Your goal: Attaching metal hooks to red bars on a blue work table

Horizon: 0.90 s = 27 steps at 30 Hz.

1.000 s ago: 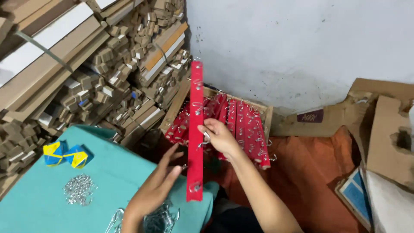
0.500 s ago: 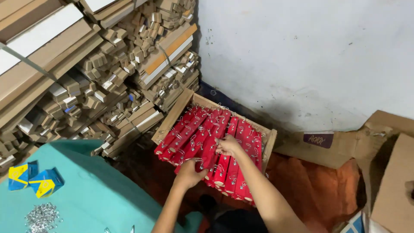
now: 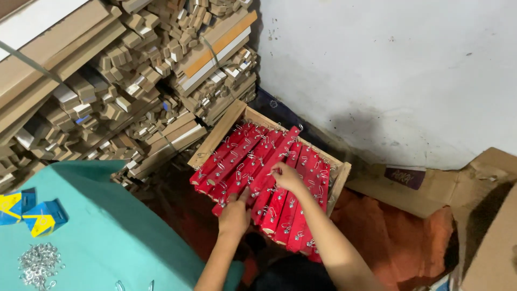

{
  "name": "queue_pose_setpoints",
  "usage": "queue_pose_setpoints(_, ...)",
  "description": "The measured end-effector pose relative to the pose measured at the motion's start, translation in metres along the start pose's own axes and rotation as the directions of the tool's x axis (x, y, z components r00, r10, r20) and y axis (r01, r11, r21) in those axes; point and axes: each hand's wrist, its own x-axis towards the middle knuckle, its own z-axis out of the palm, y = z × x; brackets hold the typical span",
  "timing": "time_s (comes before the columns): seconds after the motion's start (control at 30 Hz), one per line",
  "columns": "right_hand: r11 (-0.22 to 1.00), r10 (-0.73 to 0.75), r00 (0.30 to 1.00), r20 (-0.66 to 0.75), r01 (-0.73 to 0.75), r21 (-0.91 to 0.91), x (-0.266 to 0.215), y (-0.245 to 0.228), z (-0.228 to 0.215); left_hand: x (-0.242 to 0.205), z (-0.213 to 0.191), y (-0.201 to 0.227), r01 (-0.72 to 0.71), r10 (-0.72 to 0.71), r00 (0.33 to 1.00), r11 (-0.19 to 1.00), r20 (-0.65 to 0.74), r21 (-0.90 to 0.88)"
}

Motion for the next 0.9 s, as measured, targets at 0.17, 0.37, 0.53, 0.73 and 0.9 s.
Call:
queue_pose_setpoints(0.17,0.999,-0.034,0.999,-0.027,0.034,-0.022,0.038,0.034,0.016,0.013,0.011,-0.006,-0.017,0.019,0.997,0.999,-0.070,0.031)
queue_pose_setpoints(0.37,0.984,-0.021,0.999,0.024,0.025,-0.176,-0.039,-0.033,-0.030,0.008,0.012,-0.004,0.009,-0.002,0.996,0.997,-0.093,0.073)
queue_pose_setpoints(0.53,0.981,-0.029,0.999,0.041,0.036,-0.191,-0.058,-0.044,-0.031,0.011,0.019,-0.012,0.008,0.002,0.992,0.997,-0.124,0.076)
queue_pose_setpoints(0.73,0.975,-0.022,0.998,0.052,0.033,-0.220,-0.036,-0.021,-0.018,0.005,0.013,-0.011,-0.012,0.021,0.994,0.996,-0.105,0.084)
queue_pose_setpoints(0.9,0.964,-0.018,1.000,0.013,0.020,-0.264,-0.055,-0.038,-0.026,-0.017,-0.005,-0.010,-0.034,0.042,0.996,0.995,-0.083,0.091)
